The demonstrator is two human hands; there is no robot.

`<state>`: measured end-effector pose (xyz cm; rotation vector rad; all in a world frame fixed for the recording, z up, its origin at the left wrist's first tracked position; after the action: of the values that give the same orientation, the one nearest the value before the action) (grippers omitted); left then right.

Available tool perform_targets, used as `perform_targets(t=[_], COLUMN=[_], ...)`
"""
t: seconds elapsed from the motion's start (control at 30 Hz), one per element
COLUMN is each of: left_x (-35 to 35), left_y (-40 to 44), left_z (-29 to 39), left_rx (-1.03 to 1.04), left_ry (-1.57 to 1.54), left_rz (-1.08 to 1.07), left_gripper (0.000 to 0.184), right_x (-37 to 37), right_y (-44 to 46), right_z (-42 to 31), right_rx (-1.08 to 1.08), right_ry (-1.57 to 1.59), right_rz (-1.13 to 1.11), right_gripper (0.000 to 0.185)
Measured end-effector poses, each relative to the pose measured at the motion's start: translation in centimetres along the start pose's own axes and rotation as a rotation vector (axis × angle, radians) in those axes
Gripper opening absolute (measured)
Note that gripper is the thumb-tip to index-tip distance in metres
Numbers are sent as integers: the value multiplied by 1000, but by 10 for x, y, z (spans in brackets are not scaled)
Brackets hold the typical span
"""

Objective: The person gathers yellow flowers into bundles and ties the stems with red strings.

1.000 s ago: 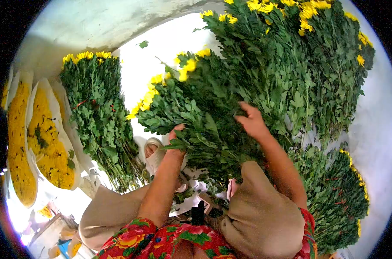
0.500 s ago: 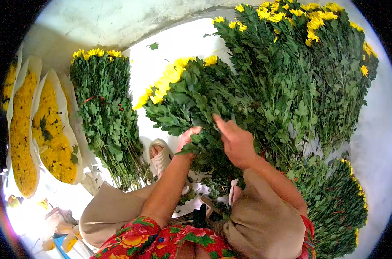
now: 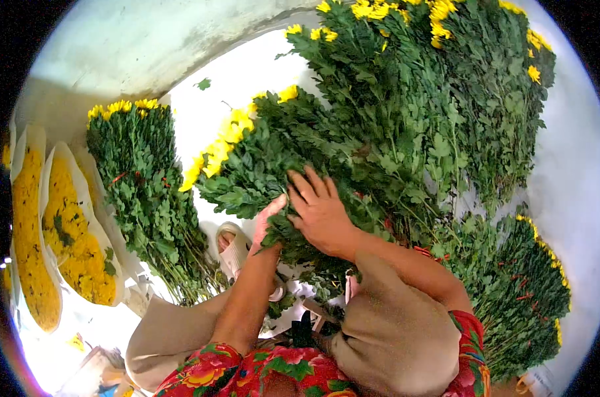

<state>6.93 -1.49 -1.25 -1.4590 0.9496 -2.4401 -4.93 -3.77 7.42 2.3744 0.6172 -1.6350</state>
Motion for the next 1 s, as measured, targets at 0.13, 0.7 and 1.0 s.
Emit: perform_targets(t=[0.13, 0.7, 1.0], left_x=[-22, -54, -63], left_y=[10, 16, 19], left_z=[-1, 2, -4], left_rx=[-8, 11, -30], left_ry=[-145, -107, -182], left_rz=[-46, 208, 171], left_gripper=[38, 39, 42], right_x=[29, 19, 55], right_y=[5, 20, 63], right_z=[21, 202, 157], right_rx=[-87, 472, 252], right_ry=[231, 515, 73], right_rz=[-54, 435, 317], right_gripper=[50, 33, 42])
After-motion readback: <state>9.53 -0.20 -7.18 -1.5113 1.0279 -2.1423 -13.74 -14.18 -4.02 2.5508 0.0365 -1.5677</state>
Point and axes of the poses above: each hand's wrist, its own y-axis towards the middle knuckle, its own x-axis out of the palm, z = x × y, the point moved 4 cm from there along y, towards the middle knuckle, and after that the axes turned 9 degrees about x, right-handed, at the moved point
